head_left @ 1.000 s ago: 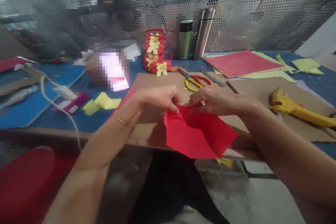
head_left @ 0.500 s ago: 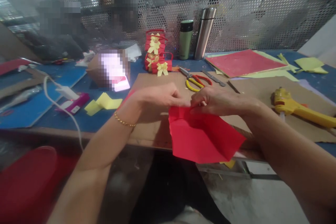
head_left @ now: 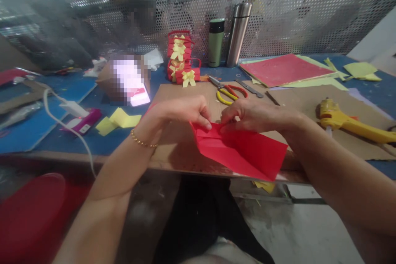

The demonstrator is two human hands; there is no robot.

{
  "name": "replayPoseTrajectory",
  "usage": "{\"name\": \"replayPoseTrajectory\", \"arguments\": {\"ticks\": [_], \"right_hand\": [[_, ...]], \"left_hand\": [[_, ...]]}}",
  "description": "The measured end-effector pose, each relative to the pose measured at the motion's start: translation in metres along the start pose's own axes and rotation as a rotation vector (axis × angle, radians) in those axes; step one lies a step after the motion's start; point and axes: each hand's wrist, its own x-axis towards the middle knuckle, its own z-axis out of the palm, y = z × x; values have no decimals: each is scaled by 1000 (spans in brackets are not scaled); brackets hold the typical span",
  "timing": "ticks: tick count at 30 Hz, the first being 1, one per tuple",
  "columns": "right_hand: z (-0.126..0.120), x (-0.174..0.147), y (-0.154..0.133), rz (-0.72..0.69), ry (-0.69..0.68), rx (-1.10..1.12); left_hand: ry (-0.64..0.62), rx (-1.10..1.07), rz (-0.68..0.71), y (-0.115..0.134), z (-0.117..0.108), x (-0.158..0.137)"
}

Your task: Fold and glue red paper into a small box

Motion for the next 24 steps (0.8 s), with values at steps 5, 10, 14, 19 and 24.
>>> {"name": "replayPoseTrajectory", "arguments": {"ticks": [5,10,14,19,24], "right_hand": [[3,2,-5,-7,-46,32],[6,2,-2,-82,-35,87],[7,4,2,-89,-16,103],[9,6,5,-109,-7,117],[7,4,-1,-59,-50,112]], "left_hand": [[-90,-84,-56,-4,1,0],[-154,-118,-91,0,7,3],[-116,-95,-91,4,9,4],[-126,-94,-88,4,9,4],[-111,-92,-88,2,10,4]]}}
